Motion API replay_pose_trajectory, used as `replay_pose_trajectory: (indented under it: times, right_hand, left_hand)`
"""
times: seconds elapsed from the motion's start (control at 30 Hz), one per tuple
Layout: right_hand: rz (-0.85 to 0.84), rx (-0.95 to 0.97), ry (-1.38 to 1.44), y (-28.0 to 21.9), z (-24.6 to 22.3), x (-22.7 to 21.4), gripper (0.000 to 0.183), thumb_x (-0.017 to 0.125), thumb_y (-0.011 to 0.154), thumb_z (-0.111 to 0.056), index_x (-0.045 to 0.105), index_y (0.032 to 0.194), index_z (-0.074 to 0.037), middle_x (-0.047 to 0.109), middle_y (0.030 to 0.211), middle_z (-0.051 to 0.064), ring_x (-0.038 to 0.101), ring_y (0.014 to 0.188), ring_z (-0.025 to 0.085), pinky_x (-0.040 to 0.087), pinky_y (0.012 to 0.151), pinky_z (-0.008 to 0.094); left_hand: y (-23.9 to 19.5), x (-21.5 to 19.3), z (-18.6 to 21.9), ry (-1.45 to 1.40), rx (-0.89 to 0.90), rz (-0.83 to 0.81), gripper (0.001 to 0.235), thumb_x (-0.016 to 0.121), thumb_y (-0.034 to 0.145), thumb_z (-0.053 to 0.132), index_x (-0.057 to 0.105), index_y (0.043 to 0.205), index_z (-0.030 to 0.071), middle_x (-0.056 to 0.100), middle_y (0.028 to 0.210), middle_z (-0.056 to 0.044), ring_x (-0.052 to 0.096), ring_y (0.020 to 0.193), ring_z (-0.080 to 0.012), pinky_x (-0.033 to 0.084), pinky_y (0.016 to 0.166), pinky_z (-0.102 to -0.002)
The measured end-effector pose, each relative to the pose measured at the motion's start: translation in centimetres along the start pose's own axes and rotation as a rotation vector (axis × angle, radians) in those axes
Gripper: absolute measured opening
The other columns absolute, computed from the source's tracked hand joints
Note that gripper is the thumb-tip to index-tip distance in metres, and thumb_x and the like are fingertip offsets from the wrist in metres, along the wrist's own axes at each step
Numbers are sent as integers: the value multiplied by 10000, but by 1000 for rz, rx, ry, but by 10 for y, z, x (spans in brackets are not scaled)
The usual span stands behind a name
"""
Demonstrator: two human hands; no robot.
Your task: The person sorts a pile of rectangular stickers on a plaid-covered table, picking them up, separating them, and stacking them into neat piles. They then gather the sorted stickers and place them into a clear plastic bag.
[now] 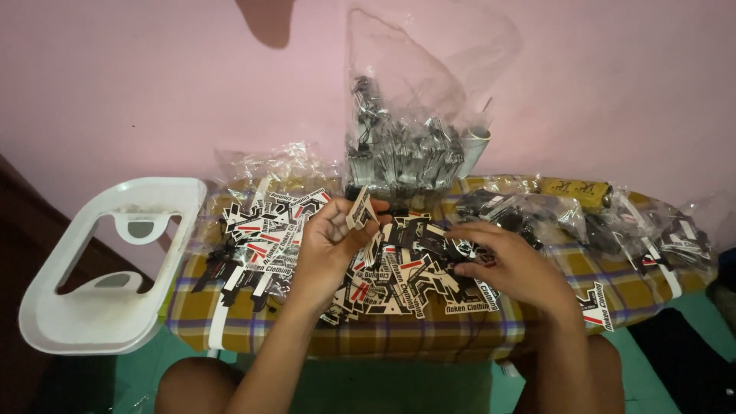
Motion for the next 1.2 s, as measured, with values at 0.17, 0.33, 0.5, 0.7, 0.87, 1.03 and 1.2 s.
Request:
replay_pose_trajectory:
  times: [0.17,0.33,0.5,0.7,0.87,1.03,1.2]
  right_hand:
    - [-98,-171,-1,-4,-28,33,610,886,732,-146,704,1313,-120,706,1325,164,591,1279,437,423,1082,616]
    - [-60,-424,11,5,-28,62,521,859,745,-67,711,1244,-76,739,1191,226,618,1191,501,474,1014,606]
    - [88,-207,-16,8,-52,32,624,865,721,-126,694,1322,-122,738,1164,235,650,1129,502,500,986,585]
    - [352,-49,155,25,-6,20,409,916,741,-217,800,1114,-96,811,994,136,740,1041,360,538,920,441]
    - [395,-126,267,39,2,18,130,801,872,-141,816,991,-92,810,975,121,750,1020,285,535,933,419]
    - [483,-152,442,31,32,4,86,720,912,3,790,955,-23,760,1035,145,690,1002,248,497,988,434]
    - [607,-58,682,26,55,-4,185,710,867,4,761,1031,-64,675,889,-4,574,846,92,476,819,251]
  left_hand:
    - [-3,8,25,45,28,35,125,678,901,-7,627,1010,-42,729,961,-165,664,761,-129,488,631,-192]
    - [-4,-1,24,12,-11,56,102,683,912,-2,639,999,-31,698,863,-172,576,556,-103,471,537,-189]
    - [-5,-10,24,-94,41,47,145,722,900,51,596,969,28,718,1095,-201,734,968,-257,518,724,-234]
    - [1,-12,16,-204,52,18,163,725,896,16,564,904,38,718,1126,-225,718,1044,-311,555,842,-351]
    - [5,-20,11,-168,47,24,114,703,902,-15,593,922,7,714,1134,-249,721,1033,-322,564,808,-347]
    - [4,-22,2,-117,17,30,146,720,879,-10,597,953,17,715,1141,-248,732,1018,-337,568,846,-371]
    - [1,-25,1,3,-63,75,119,677,901,16,622,1005,0,715,1127,-249,749,987,-349,579,807,-358]
Point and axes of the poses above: each hand's wrist, its own y-axis towards the middle knuckle, its own x-axis out of the palm, z = x × y, the point moved 9 cm from there along y, towards the middle knuckle
